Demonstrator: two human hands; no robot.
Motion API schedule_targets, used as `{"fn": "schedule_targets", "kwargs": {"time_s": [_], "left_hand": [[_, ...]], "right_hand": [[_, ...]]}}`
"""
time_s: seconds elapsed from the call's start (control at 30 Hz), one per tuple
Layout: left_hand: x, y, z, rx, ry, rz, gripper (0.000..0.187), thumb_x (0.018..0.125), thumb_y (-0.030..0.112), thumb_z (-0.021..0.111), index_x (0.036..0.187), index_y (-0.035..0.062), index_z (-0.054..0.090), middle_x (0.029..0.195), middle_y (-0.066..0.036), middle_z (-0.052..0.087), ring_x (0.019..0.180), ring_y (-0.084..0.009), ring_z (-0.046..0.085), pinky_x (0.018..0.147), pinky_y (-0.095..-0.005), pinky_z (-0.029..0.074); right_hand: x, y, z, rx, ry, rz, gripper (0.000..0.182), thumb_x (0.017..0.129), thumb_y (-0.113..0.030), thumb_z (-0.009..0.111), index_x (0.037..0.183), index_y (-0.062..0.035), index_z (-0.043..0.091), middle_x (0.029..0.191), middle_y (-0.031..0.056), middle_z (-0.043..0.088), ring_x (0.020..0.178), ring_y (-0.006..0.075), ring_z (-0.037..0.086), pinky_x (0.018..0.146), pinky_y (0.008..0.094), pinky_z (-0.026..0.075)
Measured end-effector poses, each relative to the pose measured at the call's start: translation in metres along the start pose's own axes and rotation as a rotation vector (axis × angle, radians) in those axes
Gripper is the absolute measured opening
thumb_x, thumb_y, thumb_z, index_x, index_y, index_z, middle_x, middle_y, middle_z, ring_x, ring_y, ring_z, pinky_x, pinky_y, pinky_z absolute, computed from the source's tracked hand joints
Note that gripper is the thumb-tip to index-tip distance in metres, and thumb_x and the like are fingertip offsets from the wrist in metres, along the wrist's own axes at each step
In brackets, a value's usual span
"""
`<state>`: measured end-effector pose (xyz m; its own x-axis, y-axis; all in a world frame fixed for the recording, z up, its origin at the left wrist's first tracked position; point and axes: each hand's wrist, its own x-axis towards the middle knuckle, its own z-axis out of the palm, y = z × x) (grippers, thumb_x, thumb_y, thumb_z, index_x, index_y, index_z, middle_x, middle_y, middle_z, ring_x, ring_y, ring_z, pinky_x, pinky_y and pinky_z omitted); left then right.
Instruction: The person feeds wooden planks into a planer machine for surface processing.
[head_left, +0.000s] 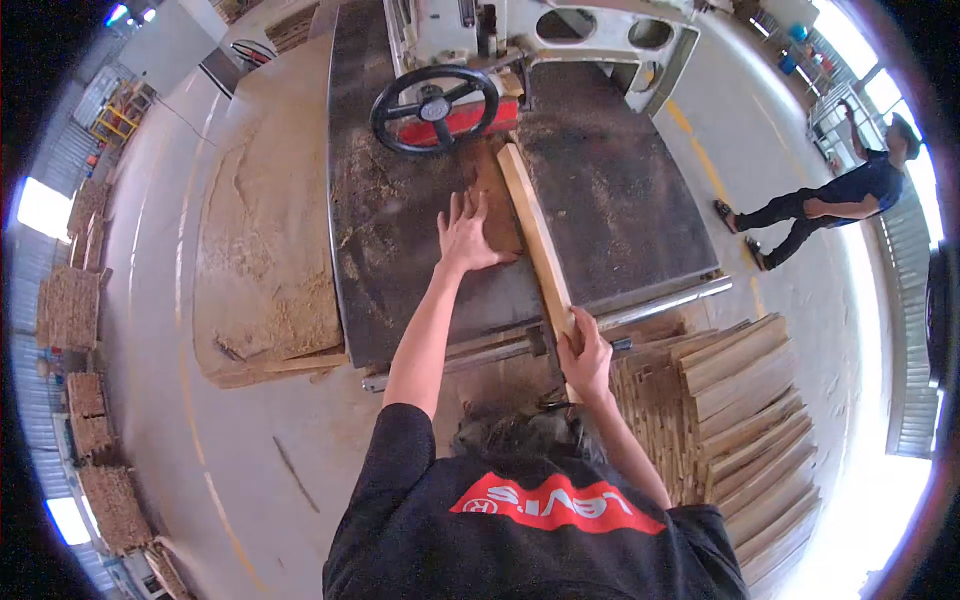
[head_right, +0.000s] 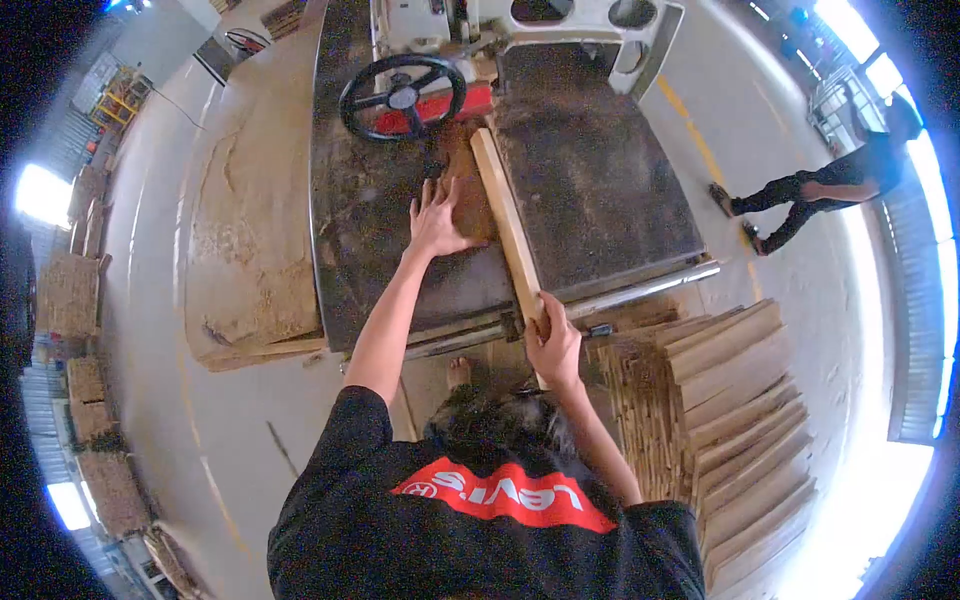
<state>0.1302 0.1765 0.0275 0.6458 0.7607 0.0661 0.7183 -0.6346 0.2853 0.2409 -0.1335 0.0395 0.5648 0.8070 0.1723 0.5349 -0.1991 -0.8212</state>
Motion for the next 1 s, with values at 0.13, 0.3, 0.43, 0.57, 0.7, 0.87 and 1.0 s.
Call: {"fn": "schedule_targets", "kwargs": {"time_s": [0.13, 0.3, 0.43, 0.57, 0.7, 0.87, 1.0], "left_hand": [[-0.017, -0.014, 0.033, -0.125, 0.317, 0.100, 0.112, 0.080, 0.067, 0.082, 0.161, 0.0009, 0.042, 0.166, -0.023, 0.042, 0.160, -0.0404, 0.028, 0.127, -0.0601, 0.027], [-0.021, -0.014, 0.042, -0.153, 0.348, 0.069, 0.104, 0.090, 0.071, 0.071, 0.159, -0.0025, 0.044, 0.163, -0.022, 0.046, 0.158, -0.0394, 0.032, 0.126, -0.0553, 0.030], [-0.031, -0.009, 0.050, -0.143, 0.355, 0.077, 0.086, 0.098, 0.054, 0.071, 0.158, -0.0016, 0.045, 0.162, -0.022, 0.048, 0.157, -0.0394, 0.034, 0.125, -0.0541, 0.032], [-0.053, -0.001, 0.052, -0.154, 0.432, 0.166, 0.053, 0.100, 0.033, 0.071, 0.142, 0.0012, 0.061, 0.151, -0.020, 0.058, 0.150, -0.0381, 0.043, 0.120, -0.0530, 0.037], [-0.060, -0.001, 0.053, -0.177, 0.529, 0.351, 0.019, 0.100, 0.021, 0.069, 0.101, 0.0018, 0.072, 0.128, -0.014, 0.070, 0.134, -0.0340, 0.058, 0.107, -0.0500, 0.047], [-0.057, 0.000, 0.052, -0.185, 0.481, 0.344, 0.019, 0.101, 0.018, 0.067, 0.106, 0.0011, 0.072, 0.126, -0.014, 0.071, 0.129, -0.0357, 0.061, 0.106, -0.0490, 0.049], [-0.056, 0.004, 0.047, -0.158, 0.509, 0.369, 0.016, 0.100, 0.016, 0.065, 0.105, 0.0020, 0.072, 0.124, -0.014, 0.072, 0.129, -0.0357, 0.061, 0.105, -0.0494, 0.049]], "right_hand": [[-0.001, 0.001, 0.004, -0.013, 0.079, -0.085, 0.051, 0.090, -0.005, 0.072, 0.140, -0.0088, 0.060, 0.112, 0.0252, 0.073, 0.096, 0.0445, 0.075, 0.081, 0.0452, 0.062], [-0.005, -0.001, 0.004, 0.002, 0.049, 0.009, 0.049, 0.090, -0.003, 0.072, 0.138, -0.0055, 0.062, 0.113, 0.0236, 0.074, 0.103, 0.0403, 0.076, 0.085, 0.0425, 0.060], [-0.002, 0.001, 0.005, 0.025, 0.089, -0.073, 0.050, 0.091, -0.005, 0.072, 0.138, -0.0101, 0.058, 0.101, 0.0266, 0.074, 0.092, 0.0460, 0.075, 0.075, 0.0482, 0.060], [-0.002, -0.003, 0.003, 0.031, 0.118, -0.111, 0.048, 0.091, -0.004, 0.072, 0.137, -0.0103, 0.058, 0.100, 0.0266, 0.073, 0.090, 0.0460, 0.075, 0.072, 0.0480, 0.060], [-0.003, -0.001, 0.005, 0.061, 0.119, -0.114, 0.048, 0.092, -0.003, 0.070, 0.138, -0.0097, 0.058, 0.099, 0.0259, 0.073, 0.089, 0.0451, 0.075, 0.073, 0.0477, 0.060], [-0.005, 0.003, 0.004, 0.079, 0.078, -0.012, 0.049, 0.092, -0.005, 0.070, 0.139, -0.0075, 0.058, 0.099, 0.0252, 0.074, 0.093, 0.0446, 0.075, 0.079, 0.0487, 0.059], [-0.006, 0.007, 0.006, 0.091, 0.107, -0.014, 0.048, 0.090, -0.004, 0.073, 0.136, -0.0072, 0.062, 0.099, 0.0213, 0.074, 0.090, 0.0377, 0.077, 0.078, 0.0420, 0.059]]}}
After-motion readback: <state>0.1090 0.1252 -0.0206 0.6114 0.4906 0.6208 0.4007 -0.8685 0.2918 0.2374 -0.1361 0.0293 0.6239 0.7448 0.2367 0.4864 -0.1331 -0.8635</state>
